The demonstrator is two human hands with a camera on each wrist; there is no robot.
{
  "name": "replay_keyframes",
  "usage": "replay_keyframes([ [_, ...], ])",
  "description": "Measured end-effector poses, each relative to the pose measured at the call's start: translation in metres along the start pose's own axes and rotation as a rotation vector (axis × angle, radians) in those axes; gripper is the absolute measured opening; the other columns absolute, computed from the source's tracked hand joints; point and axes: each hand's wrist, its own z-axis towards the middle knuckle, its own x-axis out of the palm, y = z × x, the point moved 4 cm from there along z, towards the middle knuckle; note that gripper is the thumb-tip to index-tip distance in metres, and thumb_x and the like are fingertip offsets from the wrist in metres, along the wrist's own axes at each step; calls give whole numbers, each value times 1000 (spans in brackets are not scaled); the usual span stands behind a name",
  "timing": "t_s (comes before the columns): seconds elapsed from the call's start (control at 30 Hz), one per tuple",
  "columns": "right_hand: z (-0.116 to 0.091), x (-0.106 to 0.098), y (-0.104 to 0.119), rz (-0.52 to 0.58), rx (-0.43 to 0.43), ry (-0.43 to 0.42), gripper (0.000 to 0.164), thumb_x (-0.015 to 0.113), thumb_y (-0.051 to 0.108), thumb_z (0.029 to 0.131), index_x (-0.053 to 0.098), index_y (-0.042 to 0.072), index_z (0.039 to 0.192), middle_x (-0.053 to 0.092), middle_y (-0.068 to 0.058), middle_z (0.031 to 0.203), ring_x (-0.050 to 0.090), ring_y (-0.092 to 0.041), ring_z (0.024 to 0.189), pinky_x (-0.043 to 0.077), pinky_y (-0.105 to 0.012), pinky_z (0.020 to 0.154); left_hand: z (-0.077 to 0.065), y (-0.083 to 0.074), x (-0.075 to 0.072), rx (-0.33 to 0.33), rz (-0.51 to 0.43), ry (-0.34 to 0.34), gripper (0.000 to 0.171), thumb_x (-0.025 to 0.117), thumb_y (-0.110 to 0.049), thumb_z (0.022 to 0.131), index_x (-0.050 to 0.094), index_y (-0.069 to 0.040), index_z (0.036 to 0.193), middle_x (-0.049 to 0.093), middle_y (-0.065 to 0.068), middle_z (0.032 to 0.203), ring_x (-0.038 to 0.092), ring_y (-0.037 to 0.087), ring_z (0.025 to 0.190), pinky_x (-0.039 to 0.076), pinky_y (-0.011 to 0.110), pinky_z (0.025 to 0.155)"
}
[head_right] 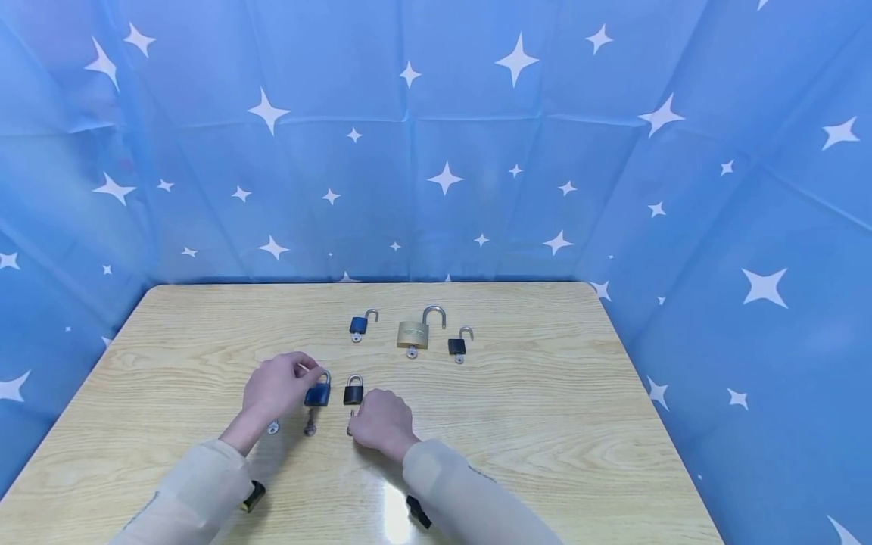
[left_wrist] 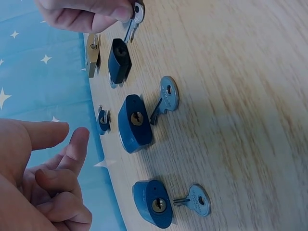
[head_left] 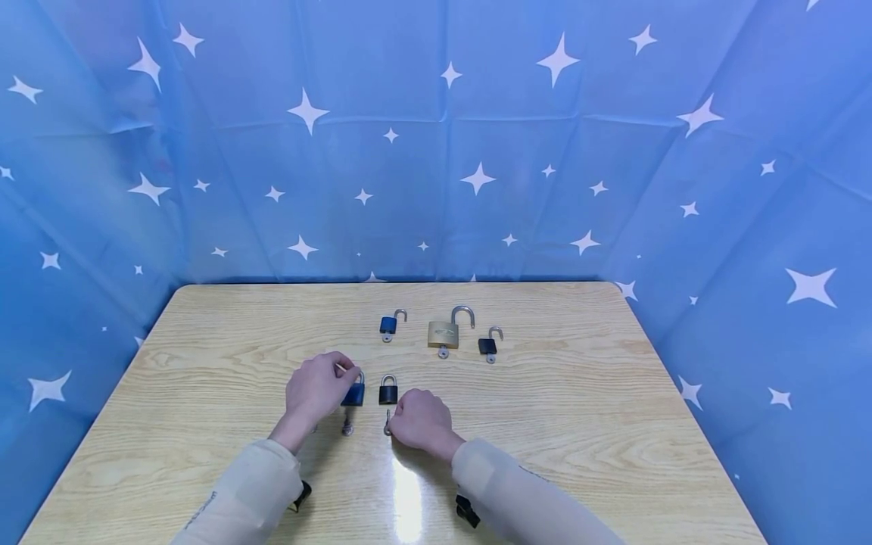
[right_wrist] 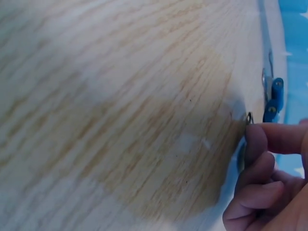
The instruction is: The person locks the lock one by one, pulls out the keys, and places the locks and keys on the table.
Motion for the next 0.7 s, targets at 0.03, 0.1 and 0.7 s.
replay_keyframes([
  [0.03,-1,0,0,1,1,-3,36,61,21,73,37,21,47,28,10,43,32,-11,43,27,-28,41,0,0,0,1,2,-1,21,62,-35,89,70,-17,97,65,-1,76,52,14,56,38,31,46],
  [0.1,-1,0,0,-1,6,-3,38,63,23,76,39,21,47,30,10,44,36,-12,44,29,-28,42,1,1,1,1,0,3,21,62,-35,90,70,-17,97,66,0,78,52,14,56,38,31,46],
  [0.7,-6,-12,-16,53,-41,-53,36,61,22,81,46,20,48,47,11,50,46,-11,48,36,-27,43,9,-3,9,3,12,21,20,61,-34,90,69,-17,95,66,-1,80,53,14,58,39,31,47],
])
